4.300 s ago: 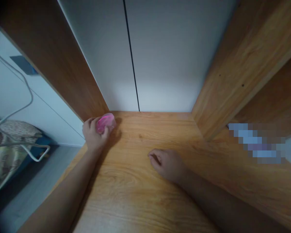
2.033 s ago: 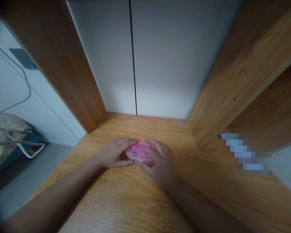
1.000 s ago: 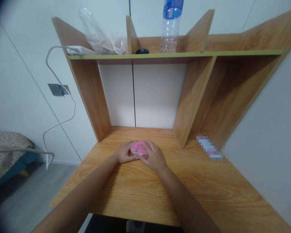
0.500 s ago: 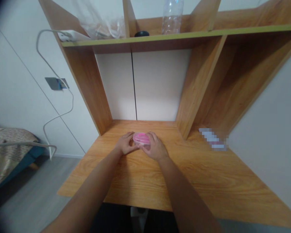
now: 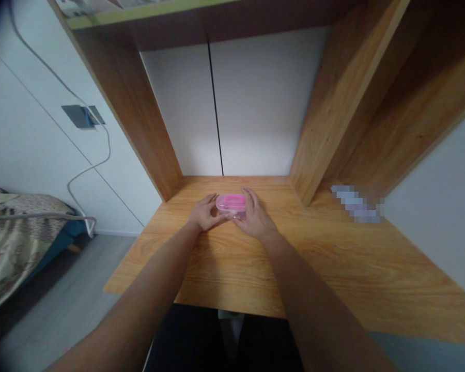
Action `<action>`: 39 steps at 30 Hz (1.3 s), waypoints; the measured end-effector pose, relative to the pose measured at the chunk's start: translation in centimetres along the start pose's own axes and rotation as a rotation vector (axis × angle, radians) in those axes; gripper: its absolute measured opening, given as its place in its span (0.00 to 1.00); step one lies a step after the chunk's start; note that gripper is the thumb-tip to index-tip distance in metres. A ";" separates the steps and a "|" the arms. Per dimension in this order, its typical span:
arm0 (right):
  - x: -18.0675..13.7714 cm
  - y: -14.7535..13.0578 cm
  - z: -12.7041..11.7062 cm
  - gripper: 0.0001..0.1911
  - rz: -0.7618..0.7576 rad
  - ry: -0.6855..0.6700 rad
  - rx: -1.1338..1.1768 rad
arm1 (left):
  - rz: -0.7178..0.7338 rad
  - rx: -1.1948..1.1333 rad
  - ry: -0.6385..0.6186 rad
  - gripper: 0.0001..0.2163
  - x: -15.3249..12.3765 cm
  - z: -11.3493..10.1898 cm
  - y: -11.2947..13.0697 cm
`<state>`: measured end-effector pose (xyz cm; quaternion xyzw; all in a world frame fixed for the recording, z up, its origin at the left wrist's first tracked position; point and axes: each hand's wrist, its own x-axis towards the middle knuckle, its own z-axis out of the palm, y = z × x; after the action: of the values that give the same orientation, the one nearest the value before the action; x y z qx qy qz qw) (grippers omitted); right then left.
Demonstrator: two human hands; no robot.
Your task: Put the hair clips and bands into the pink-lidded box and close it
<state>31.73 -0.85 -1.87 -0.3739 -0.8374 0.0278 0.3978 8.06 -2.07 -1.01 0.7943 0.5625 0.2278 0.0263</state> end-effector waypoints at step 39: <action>0.5 -0.1 -0.5 0.29 0.004 -0.024 -0.128 | -0.003 -0.059 0.112 0.45 0.1 -0.3 0.2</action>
<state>31.82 -0.76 -1.13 -0.4000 -0.8413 -0.0204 0.3631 8.19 -2.13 -0.63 0.7785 0.5571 0.2885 0.0187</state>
